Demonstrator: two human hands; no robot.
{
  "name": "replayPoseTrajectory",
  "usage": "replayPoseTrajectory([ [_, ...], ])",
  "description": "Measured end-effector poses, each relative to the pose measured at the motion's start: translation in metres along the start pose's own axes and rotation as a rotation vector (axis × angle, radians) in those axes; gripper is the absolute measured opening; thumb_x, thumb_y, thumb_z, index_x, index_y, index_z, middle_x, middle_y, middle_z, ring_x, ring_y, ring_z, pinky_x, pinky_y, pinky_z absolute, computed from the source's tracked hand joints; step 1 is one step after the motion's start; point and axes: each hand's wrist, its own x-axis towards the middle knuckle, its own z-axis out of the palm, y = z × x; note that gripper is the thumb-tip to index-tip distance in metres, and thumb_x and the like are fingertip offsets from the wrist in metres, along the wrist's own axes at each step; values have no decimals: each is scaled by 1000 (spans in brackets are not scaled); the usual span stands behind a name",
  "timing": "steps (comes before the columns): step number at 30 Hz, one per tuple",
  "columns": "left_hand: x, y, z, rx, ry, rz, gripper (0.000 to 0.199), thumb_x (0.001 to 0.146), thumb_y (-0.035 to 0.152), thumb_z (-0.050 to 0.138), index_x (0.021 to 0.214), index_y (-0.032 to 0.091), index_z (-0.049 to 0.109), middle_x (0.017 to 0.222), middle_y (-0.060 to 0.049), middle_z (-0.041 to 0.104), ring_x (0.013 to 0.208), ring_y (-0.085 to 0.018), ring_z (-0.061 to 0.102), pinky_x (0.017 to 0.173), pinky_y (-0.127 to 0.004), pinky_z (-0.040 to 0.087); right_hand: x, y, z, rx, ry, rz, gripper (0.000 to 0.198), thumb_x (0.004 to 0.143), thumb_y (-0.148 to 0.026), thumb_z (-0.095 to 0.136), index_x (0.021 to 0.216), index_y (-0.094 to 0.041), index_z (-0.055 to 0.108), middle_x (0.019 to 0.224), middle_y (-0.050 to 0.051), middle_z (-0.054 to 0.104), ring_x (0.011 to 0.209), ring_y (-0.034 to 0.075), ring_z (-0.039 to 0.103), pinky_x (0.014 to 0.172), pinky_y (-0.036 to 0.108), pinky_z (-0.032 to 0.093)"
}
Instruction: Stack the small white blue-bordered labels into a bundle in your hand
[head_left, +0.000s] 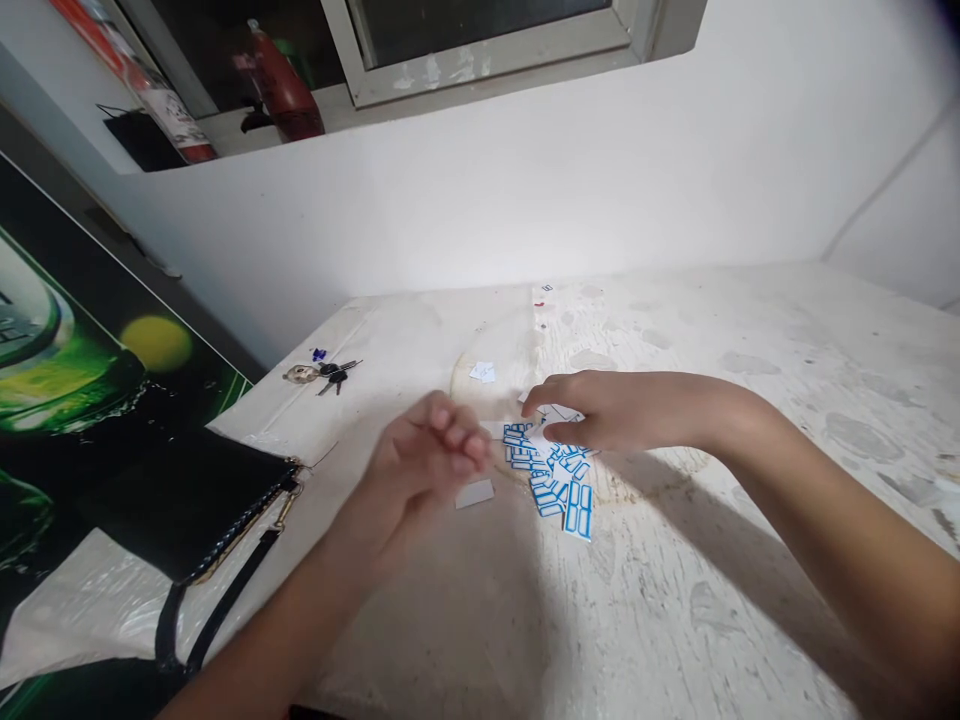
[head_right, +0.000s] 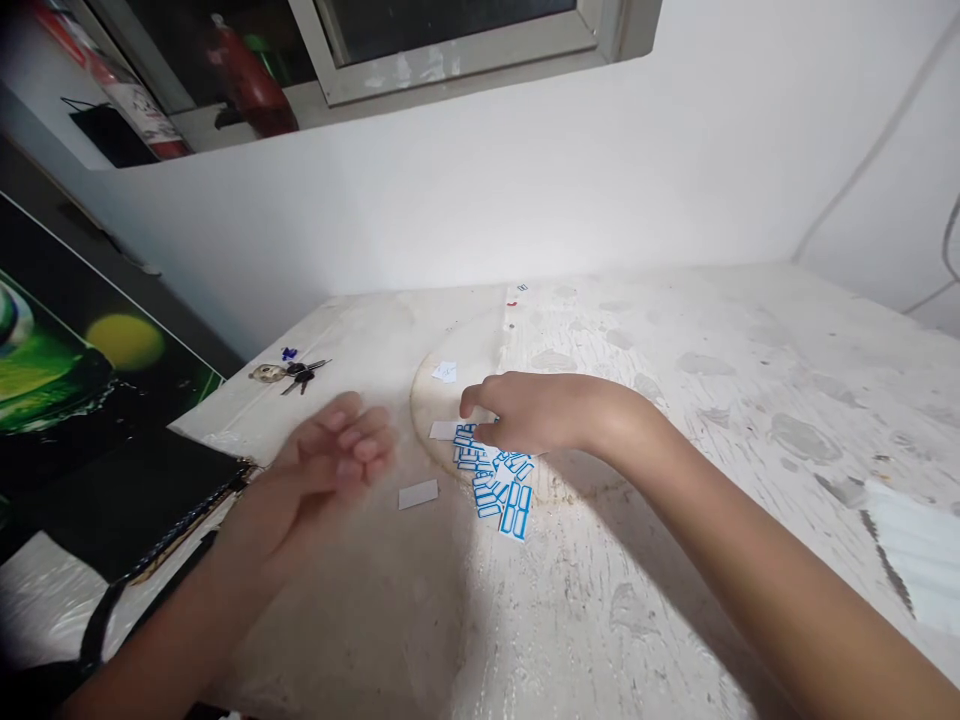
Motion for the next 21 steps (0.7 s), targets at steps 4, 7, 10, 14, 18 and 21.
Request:
replayPoseTrajectory([
  [4, 27, 23, -64, 655, 481, 415, 24, 59, 16, 67, 65, 20, 44, 68, 3, 49, 73, -12, 54, 73, -25, 45, -1, 2, -1, 1, -13, 48, 36, 85, -30, 48, 120, -26, 53, 116, 7, 58, 94, 25, 59, 76, 35, 47],
  [7, 53, 34, -106, 812, 623, 519, 17, 69, 24, 60, 70, 22, 43, 65, 4, 47, 69, -12, 52, 72, -27, 43, 0, 3, -1, -5, -20, 33, 35, 84, -28, 47, 118, -25, 54, 116, 8, 58, 95, 26, 58, 76, 35, 46],
  [10, 82, 26, -115, 1055, 523, 460, 10, 75, 25, 60, 76, 18, 53, 72, 1, 56, 77, -15, 55, 76, -31, 44, 1, 3, 1, -2, -36, 2, 33, 84, -27, 47, 116, -24, 55, 114, 7, 60, 97, 26, 58, 78, 34, 46],
  [14, 128, -6, -95, 1343, 190, 298, 16, 82, 27, 59, 89, 14, 60, 101, -6, 60, 100, -20, 53, 89, -42, 41, 0, 5, 0, 8, -40, 15, 32, 85, -28, 47, 116, -25, 55, 111, 6, 61, 94, 25, 59, 78, 34, 46],
  [18, 170, -29, -79, 1488, 72, 135, 25, 84, 30, 56, 103, 13, 58, 112, -8, 56, 104, -22, 53, 90, -45, 43, -4, 11, -7, 15, -16, 65, 35, 87, -34, 46, 121, -27, 52, 117, 7, 58, 99, 26, 57, 82, 36, 45],
  [21, 185, -32, -77, 1526, 64, 27, 28, 85, 30, 55, 108, 14, 55, 113, -8, 55, 101, -21, 54, 86, -44, 45, -6, 15, -12, 12, 7, 79, 35, 88, -37, 44, 121, -28, 52, 119, 6, 56, 102, 26, 56, 86, 36, 43],
])
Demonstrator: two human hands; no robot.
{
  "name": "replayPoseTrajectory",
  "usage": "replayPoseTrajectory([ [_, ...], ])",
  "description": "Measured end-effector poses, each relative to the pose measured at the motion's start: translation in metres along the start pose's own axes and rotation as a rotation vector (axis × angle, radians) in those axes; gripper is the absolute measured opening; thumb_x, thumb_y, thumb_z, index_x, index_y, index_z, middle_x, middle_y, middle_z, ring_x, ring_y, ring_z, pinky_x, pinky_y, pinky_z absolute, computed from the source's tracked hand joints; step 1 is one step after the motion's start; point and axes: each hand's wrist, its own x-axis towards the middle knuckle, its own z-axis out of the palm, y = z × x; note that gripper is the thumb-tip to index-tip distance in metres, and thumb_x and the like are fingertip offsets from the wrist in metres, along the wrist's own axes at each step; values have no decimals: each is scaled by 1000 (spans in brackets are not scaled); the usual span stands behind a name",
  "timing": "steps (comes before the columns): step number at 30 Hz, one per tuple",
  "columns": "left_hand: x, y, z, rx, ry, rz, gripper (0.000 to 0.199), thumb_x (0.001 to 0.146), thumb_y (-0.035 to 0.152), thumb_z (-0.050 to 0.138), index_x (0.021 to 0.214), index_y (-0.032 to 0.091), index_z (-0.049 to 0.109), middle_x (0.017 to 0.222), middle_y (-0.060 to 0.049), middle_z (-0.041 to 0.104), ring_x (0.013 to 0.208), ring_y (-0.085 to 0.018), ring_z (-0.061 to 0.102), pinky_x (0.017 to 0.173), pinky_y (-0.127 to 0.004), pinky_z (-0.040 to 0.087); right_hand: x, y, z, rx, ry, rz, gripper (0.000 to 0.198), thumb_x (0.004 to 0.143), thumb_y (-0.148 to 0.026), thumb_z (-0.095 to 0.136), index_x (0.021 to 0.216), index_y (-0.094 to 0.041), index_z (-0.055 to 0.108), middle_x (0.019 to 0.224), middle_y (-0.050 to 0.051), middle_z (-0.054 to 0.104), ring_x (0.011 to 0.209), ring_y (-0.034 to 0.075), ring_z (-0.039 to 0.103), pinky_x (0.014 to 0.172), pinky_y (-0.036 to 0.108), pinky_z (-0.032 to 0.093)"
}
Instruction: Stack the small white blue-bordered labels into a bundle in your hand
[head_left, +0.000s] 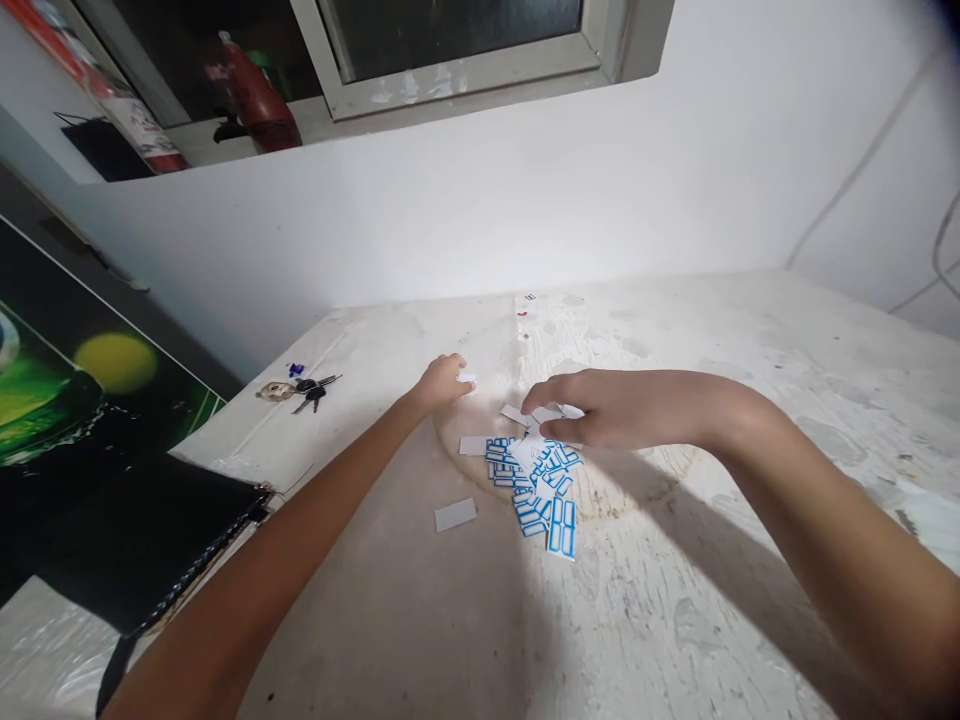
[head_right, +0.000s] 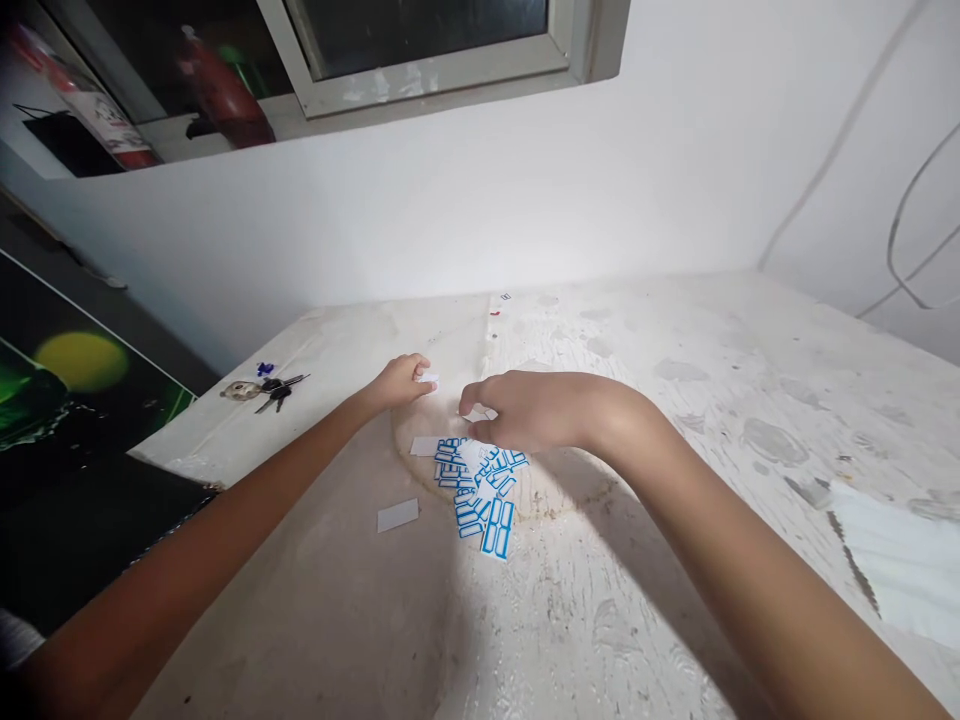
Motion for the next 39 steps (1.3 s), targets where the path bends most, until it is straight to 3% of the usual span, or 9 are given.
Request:
replayPoseTrajectory([
  [7, 4, 5, -4, -110, -88, -124, 27, 85, 29, 54, 108, 14, 55, 108, -8, 56, 92, -19, 57, 79, -38, 50, 1, 3, -2, -20, 13, -3, 36, 87, -35, 46, 122, -28, 52, 122, 5, 55, 102, 26, 56, 82, 37, 45],
  [14, -16, 34, -9, -483, -93, -118, 27, 85, 25, 55, 109, 13, 52, 98, -6, 59, 79, -15, 59, 69, -32, 52, 5, 10, -5, 52, 12, -13, 35, 87, -30, 48, 120, -22, 54, 120, 8, 56, 98, 25, 58, 79, 34, 46],
  [16, -29, 48, -11, -614, -97, -91, 28, 82, 21, 59, 108, 13, 52, 93, -5, 60, 77, -14, 60, 69, -32, 52, 11, 18, -5, 99, 33, -24, 43, 86, -31, 50, 127, -18, 47, 120, 11, 55, 96, 25, 59, 77, 33, 47],
  [20, -52, 74, -12, -816, -92, -35, 33, 73, 17, 67, 102, 12, 51, 88, -7, 64, 79, -14, 62, 80, -32, 49, 23, 28, -2, 265, 120, -99, 68, 85, -32, 54, 140, -15, 17, 110, 13, 59, 87, 21, 61, 70, 29, 50],
  [22, -61, 82, -11, -872, -84, 0, 31, 72, 18, 68, 98, 13, 52, 87, -8, 65, 79, -15, 63, 81, -33, 49, 28, 30, -1, 429, 152, -168, 63, 84, -25, 54, 137, -15, 22, 97, 10, 63, 80, 18, 62, 67, 26, 51],
  [25, -72, 89, -13, -898, -48, 60, 33, 69, 18, 69, 97, 15, 52, 84, -7, 65, 75, -16, 63, 78, -33, 48, 30, 31, -1, 574, 203, -222, 44, 82, -14, 50, 124, -13, 38, 80, 5, 62, 69, 15, 62, 65, 25, 52],
  [28, -82, 93, -18, -876, 7, 100, 39, 65, 15, 70, 100, 17, 52, 83, -5, 66, 74, -16, 62, 74, -32, 47, 29, 32, -4, 584, 238, -275, 34, 79, -12, 51, 113, -11, 48, 76, 4, 61, 63, 14, 61, 63, 26, 52],
  [36, -99, 97, -24, -765, 135, 143, 38, 66, 15, 65, 102, 16, 53, 81, -4, 64, 77, -17, 63, 73, -30, 48, 25, 29, -6, 550, 347, -304, 27, 76, -15, 56, 103, -14, 55, 71, 2, 56, 59, 14, 58, 55, 25, 51],
  [39, -99, 98, -19, -722, 160, 175, 36, 67, 17, 65, 100, 16, 51, 77, -2, 60, 75, -16, 63, 70, -29, 50, 28, 25, -1, 584, 349, -276, 41, 75, -20, 62, 114, -16, 49, 85, 5, 56, 63, 15, 60, 53, 27, 52],
])
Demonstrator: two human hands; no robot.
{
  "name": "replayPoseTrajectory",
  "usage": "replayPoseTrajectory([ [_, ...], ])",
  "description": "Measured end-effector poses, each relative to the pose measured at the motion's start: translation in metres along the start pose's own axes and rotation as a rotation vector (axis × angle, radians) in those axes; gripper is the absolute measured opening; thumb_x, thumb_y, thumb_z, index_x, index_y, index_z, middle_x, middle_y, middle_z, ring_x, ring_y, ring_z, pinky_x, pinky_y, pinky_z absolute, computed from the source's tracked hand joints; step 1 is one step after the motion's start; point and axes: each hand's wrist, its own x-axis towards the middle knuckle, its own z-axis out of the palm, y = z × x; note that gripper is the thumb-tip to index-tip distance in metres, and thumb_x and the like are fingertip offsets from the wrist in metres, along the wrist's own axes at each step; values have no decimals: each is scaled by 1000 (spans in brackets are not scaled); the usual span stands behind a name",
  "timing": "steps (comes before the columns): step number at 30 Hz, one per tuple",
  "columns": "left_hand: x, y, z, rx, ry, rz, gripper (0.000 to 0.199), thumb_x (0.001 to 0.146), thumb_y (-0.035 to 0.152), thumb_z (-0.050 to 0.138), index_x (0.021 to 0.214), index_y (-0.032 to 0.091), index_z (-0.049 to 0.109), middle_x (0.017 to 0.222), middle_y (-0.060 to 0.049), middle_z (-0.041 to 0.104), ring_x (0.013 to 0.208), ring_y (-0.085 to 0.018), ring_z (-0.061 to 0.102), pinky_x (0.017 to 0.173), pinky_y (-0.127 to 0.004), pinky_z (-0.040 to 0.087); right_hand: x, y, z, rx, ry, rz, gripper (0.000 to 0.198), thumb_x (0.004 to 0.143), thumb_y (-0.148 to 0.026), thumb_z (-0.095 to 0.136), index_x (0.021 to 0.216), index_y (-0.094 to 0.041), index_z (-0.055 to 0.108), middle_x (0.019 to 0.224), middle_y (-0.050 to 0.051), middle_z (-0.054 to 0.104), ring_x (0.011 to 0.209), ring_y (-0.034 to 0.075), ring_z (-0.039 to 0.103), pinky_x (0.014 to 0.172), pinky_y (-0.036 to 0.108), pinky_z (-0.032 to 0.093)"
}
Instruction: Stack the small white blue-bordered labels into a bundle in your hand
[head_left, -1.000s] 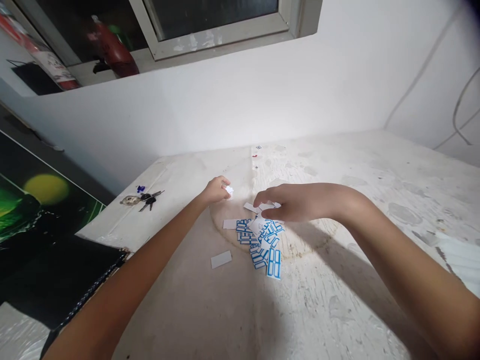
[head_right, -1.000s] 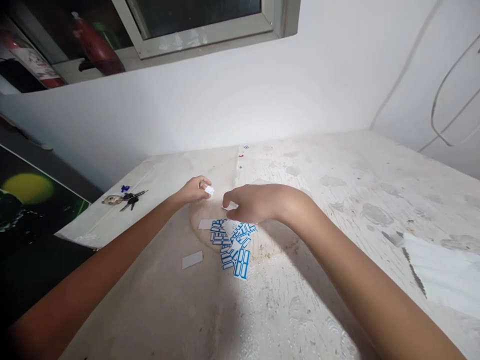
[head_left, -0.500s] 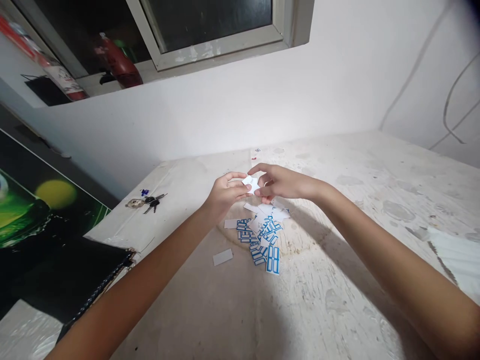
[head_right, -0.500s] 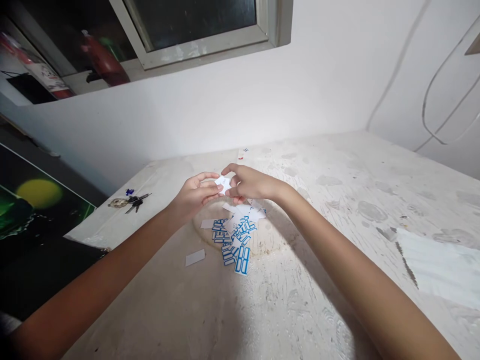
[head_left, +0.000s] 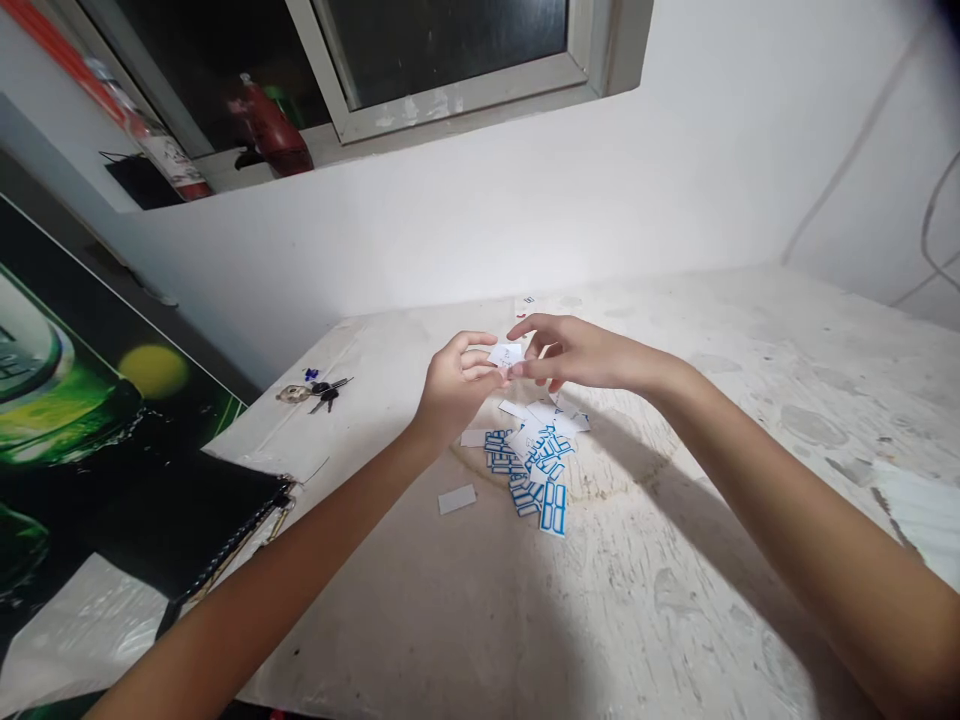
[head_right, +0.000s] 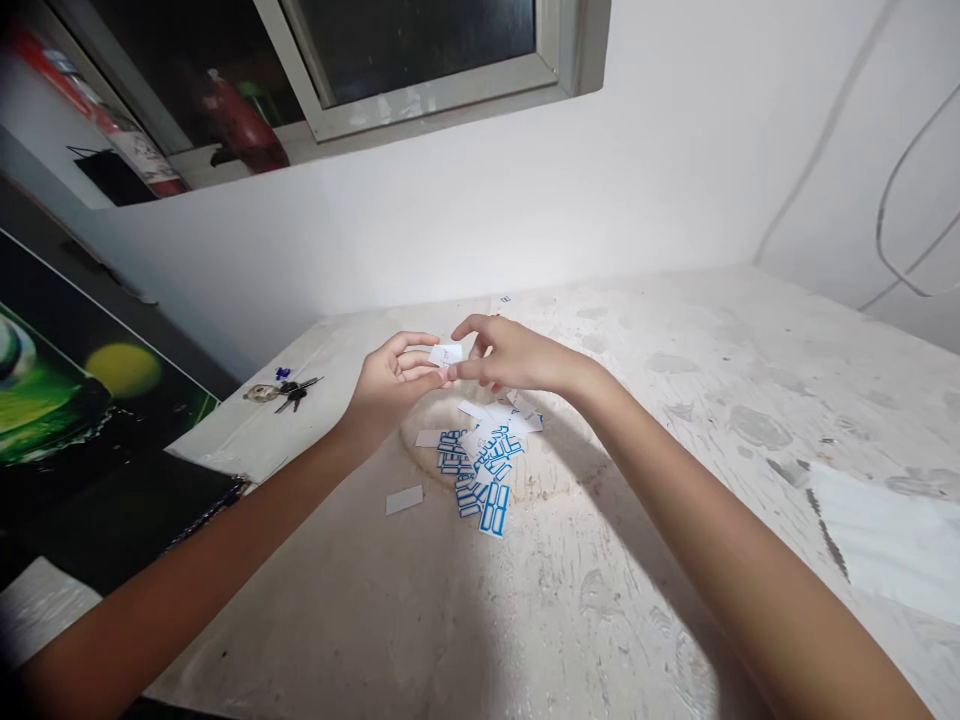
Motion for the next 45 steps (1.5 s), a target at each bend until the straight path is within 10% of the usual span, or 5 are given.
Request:
replayPoseTrajectory([
  [12, -5, -19, -11, 457, -189, 104, 45, 75, 24, 55, 120, 21, 45, 130, -8, 46, 119, -24, 43, 101, -41, 34, -12, -3, -12, -659, -5, 126, 59, 72, 1, 51, 126, -22, 49, 129, 11, 41, 110, 30, 49, 87, 44, 45],
  [21, -74, -45, -62, 786, -473, -76, 25, 75, 39, 59, 94, 22, 59, 103, -5, 55, 97, -25, 52, 83, -40, 42, -17, -1, 21, -693, -431, 249, 76, 67, -32, 74, 135, -23, 41, 134, 14, 41, 114, 39, 46, 84, 52, 45],
  [36, -50, -26, -34, 698, -393, -183, 20, 76, 36, 53, 65, 19, 51, 66, 3, 56, 68, -16, 52, 67, -29, 40, -43, 28, 35, -647, -199, 24, 59, 80, -33, 62, 134, -21, 42, 139, 14, 30, 128, 32, 27, 101, 49, 30],
  [40, -31, -35, -9, 594, -190, 70, 22, 81, 37, 51, 95, 20, 52, 95, -3, 59, 91, -19, 54, 83, -35, 42, -42, 42, 32, -596, -271, 79, 79, 74, -47, 65, 139, -18, 33, 143, 19, 24, 133, 36, 16, 103, 54, 22],
  [45, -29, -62, 1, 609, -490, 162, 87, 67, 57, 64, 135, 24, 21, 140, -15, 31, 126, -34, 32, 100, -50, 32, -41, 51, 34, -574, -430, 151, 122, 56, -62, 71, 145, -14, 3, 146, 25, -5, 133, 38, -10, 104, 59, 2],
])
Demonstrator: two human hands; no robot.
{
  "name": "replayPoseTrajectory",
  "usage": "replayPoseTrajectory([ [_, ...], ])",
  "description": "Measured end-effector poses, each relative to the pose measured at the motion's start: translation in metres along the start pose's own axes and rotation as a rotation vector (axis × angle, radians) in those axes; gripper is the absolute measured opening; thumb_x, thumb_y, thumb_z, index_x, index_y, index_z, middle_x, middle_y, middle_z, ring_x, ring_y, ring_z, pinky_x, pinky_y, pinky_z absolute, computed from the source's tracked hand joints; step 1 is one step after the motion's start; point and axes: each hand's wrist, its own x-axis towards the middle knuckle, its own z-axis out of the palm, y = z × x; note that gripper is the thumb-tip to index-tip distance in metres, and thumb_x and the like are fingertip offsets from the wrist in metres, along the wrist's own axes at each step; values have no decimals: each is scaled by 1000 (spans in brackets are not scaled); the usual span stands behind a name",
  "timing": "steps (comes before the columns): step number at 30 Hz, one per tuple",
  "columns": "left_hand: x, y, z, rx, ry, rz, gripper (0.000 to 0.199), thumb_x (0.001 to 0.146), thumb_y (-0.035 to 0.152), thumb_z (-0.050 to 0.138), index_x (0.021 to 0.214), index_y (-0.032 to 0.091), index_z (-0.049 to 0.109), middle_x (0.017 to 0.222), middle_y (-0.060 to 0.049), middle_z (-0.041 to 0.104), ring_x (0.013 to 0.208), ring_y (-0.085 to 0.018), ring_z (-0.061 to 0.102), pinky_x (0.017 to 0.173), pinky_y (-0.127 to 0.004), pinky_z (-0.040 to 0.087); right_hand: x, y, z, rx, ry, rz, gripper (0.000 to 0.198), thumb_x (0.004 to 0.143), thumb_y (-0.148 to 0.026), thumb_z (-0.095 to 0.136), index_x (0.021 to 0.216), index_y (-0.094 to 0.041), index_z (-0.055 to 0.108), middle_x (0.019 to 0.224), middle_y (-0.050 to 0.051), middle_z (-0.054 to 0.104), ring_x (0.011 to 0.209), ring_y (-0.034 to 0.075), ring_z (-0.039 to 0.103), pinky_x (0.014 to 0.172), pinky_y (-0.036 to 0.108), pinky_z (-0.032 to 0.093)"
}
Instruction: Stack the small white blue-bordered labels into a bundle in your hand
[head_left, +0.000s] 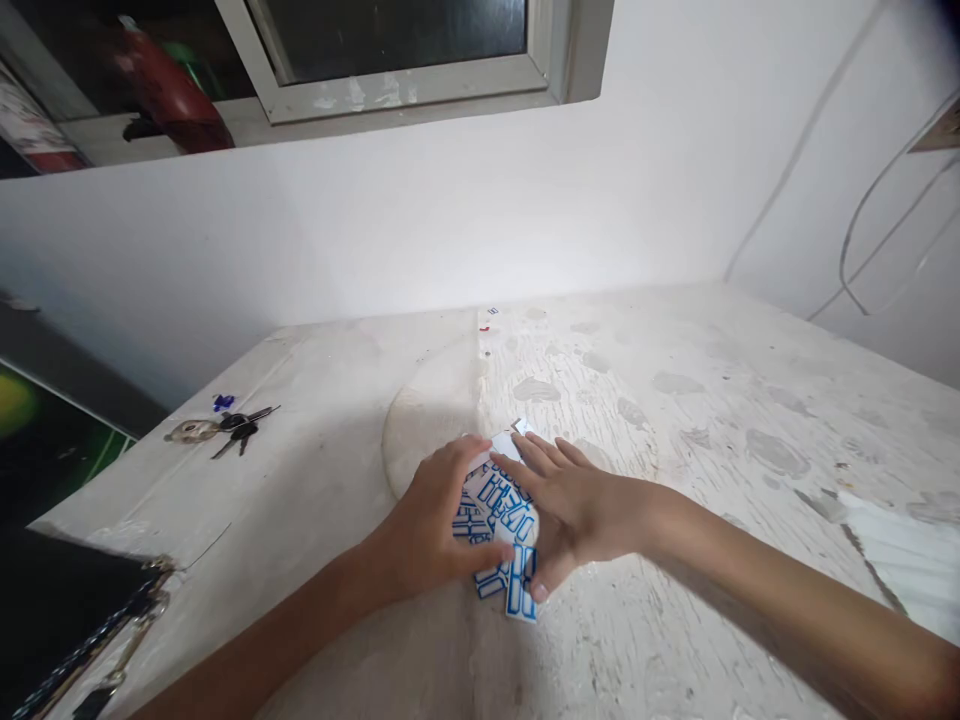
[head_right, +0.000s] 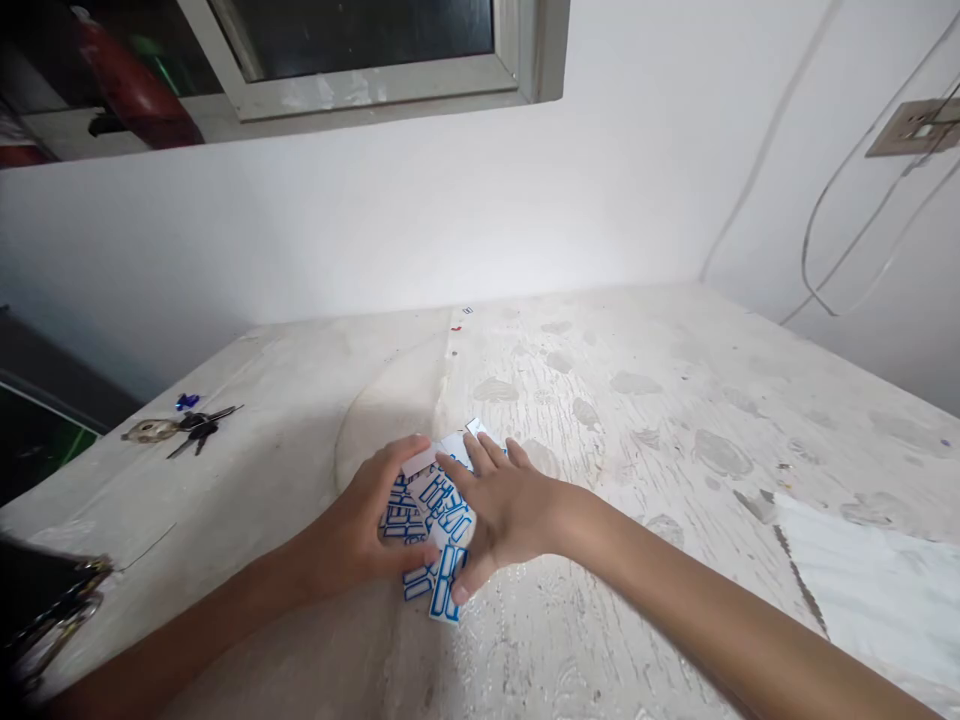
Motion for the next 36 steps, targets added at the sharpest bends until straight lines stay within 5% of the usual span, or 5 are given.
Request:
replayPoseTrajectory([
  [4, -6, -11, 8, 166, -196, 144, 108, 58, 68, 62, 141, 22, 10, 148, -17, 12, 135, -39, 9, 106, -60, 11, 4, -4, 6, -108, -42, 40, 132, 47, -61, 77, 145, -12, 4, 143, 26, -16, 129, 37, -20, 104, 59, -2],
  [8, -6, -13, 14, 202, -138, 174, 101, 62, 72, 56, 138, 17, 20, 146, -17, 22, 136, -34, 14, 109, -54, 6, 6, -3, 12, -122, -5, 35, 126, 53, -68, 69, 145, -13, 2, 144, 25, -15, 129, 35, -21, 104, 58, -3],
  [20, -2, -24, 17, 61, 180, -85, 45, 91, 41, 36, 130, 20, 30, 131, -10, 46, 120, -22, 43, 99, -39, 36, 6, 25, 20, -65, 320, -58, 52, 92, -42, 39, 140, -24, 28, 148, 13, 13, 137, 26, 2, 107, 52, 15],
  [27, 1, -29, 13, 229, 49, 83, 85, 71, 63, 55, 136, 18, 22, 142, -14, 31, 131, -33, 24, 108, -52, 13, 18, 28, 26, -140, 368, -1, 84, 74, -69, 51, 140, -23, 28, 147, 17, 15, 135, 36, 6, 104, 60, 9],
  [36, 20, -17, 8, 169, 91, -32, 49, 89, 33, 41, 135, 22, 30, 113, -9, 55, 101, -25, 50, 87, -42, 41, 31, 20, 25, -174, 581, -94, 28, 96, -25, 35, 119, -21, 52, 120, 8, 51, 112, 25, 41, 91, 41, 37],
])
